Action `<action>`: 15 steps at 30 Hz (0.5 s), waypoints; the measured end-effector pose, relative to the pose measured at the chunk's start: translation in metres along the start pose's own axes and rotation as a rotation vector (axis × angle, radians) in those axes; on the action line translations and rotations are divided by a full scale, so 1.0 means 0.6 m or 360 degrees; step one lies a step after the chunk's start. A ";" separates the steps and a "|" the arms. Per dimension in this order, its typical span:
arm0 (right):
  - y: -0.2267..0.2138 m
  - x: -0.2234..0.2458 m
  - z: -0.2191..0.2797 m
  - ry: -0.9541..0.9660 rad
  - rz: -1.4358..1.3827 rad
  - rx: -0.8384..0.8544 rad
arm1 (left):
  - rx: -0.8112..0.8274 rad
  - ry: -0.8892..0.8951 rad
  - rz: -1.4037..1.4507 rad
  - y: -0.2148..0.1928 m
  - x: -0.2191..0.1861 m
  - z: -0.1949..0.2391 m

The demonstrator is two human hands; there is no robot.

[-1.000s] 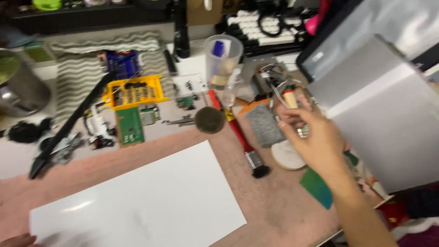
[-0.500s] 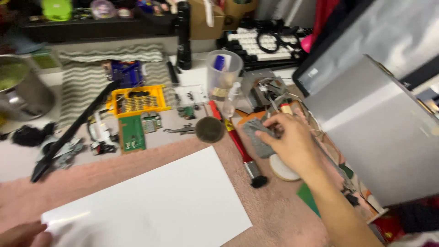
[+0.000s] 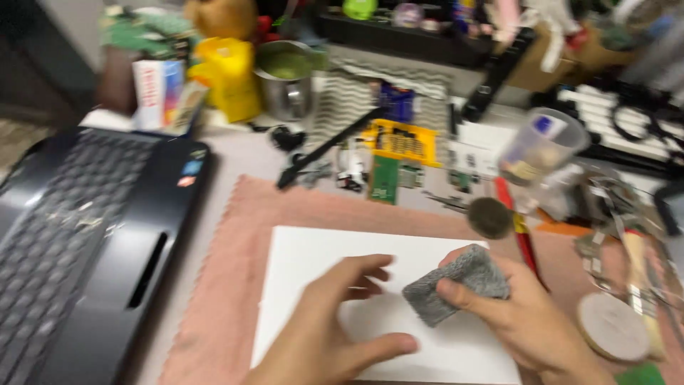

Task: The person cleans a white sheet of paper on a cluttered desk using a brush, a round sponge, a cloth, and a green scraper. They wipe the surface repeatedly with each tool in sequence.

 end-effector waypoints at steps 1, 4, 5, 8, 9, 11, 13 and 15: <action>0.033 0.012 0.007 0.0004 0.0242 0.0045 | 0.0087 0.0117 0.0071 0.010 -0.018 0.002; 0.121 0.055 0.012 -0.0034 0.0569 0.0118 | 0.0048 0.0096 -0.0025 -0.031 -0.011 -0.003; 0.144 0.059 0.008 -0.0044 0.0585 0.0155 | 0.0009 0.0089 -0.0031 -0.059 0.007 -0.004; 0.197 0.086 -0.009 -0.0382 0.0717 0.0084 | -0.0221 -0.0032 -0.0336 -0.152 0.042 -0.008; 0.219 0.095 -0.015 -0.0611 0.0877 0.0087 | -0.0242 -0.0181 -0.0531 -0.183 0.048 -0.005; 0.257 0.096 -0.031 -0.0848 0.1035 0.0097 | -0.0272 -0.0334 -0.0726 -0.226 0.047 0.003; 0.314 0.109 -0.009 -0.1788 0.1012 0.0363 | -0.0133 -0.0517 -0.0799 -0.242 0.049 0.015; 0.334 0.077 -0.035 -0.1818 0.1134 0.0479 | -0.0106 -0.0491 -0.0747 -0.243 0.050 0.017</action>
Point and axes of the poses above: each hand's wrist, its own z-axis away from the middle knuckle, its own y-axis out of the palm, x = y × z, the point moved 6 cm from there along -z, towards the middle knuckle, and after that the axes turned 1 degree about x, right-handed, at the moved point
